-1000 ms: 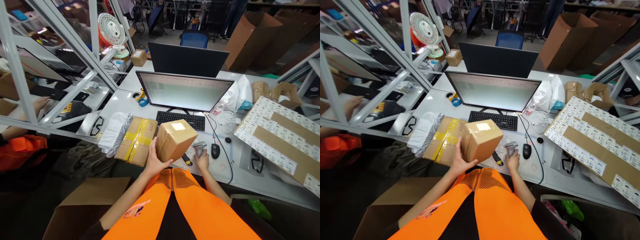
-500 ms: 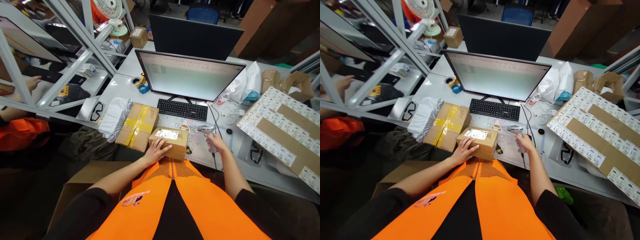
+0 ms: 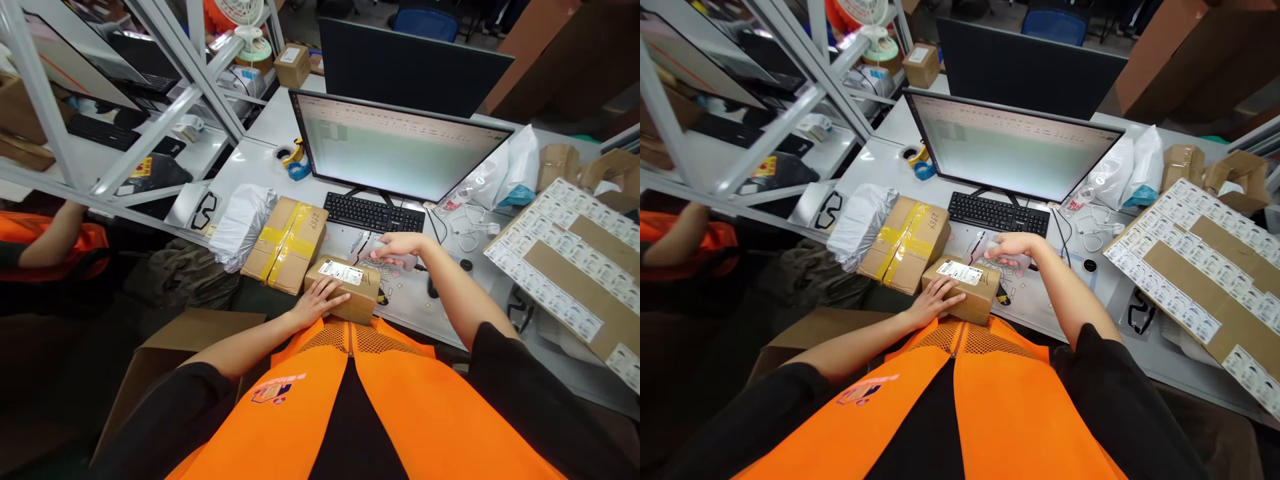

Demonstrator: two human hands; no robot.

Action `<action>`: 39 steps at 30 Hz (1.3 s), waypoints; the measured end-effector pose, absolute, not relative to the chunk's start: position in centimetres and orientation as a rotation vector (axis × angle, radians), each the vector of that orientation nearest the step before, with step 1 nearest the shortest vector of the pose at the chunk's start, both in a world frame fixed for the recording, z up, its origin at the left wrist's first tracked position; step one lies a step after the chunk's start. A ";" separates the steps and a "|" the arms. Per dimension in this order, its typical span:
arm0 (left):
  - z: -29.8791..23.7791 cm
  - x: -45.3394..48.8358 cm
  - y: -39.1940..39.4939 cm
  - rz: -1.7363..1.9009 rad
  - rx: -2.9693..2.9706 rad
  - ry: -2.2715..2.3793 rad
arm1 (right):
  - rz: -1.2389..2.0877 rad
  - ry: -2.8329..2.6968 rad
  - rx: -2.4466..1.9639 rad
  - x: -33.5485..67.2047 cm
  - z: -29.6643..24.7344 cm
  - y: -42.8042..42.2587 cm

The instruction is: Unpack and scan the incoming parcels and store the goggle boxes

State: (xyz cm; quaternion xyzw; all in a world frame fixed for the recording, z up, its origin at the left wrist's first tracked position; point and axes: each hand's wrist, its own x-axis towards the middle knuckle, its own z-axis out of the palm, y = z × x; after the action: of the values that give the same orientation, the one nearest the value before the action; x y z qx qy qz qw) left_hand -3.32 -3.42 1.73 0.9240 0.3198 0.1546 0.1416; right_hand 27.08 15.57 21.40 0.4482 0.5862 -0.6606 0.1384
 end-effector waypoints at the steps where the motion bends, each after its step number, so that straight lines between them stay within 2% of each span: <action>1: 1.8 -3.4 -3.5 0.444 2.671 0.923 | -1.893 1.694 1.249 26.3 21.1 16.0; 11: 2.0 -3.1 -3.5 0.429 2.704 0.884 | -1.677 1.647 1.300 20.7 18.3 19.0; 18: 0.2 -3.8 -4.5 0.435 2.649 0.988 | -1.753 1.683 1.458 25.3 16.4 16.0; 26: -0.6 -3.6 -3.9 0.435 2.663 0.922 | -2.102 1.686 1.316 29.8 21.3 17.4; 35: -0.8 -3.4 -3.4 0.458 2.698 0.886 | -2.019 1.588 1.280 28.6 21.3 19.3; 39: -0.9 -3.4 -3.6 0.429 2.643 0.929 | -1.847 1.711 1.468 28.7 19.8 19.2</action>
State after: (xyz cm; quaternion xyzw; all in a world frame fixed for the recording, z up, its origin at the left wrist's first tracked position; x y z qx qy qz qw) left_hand -3.43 -3.58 -0.89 0.9215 0.3241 0.1497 0.1532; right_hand 28.70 19.15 19.81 0.5003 0.5833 -0.6298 0.1134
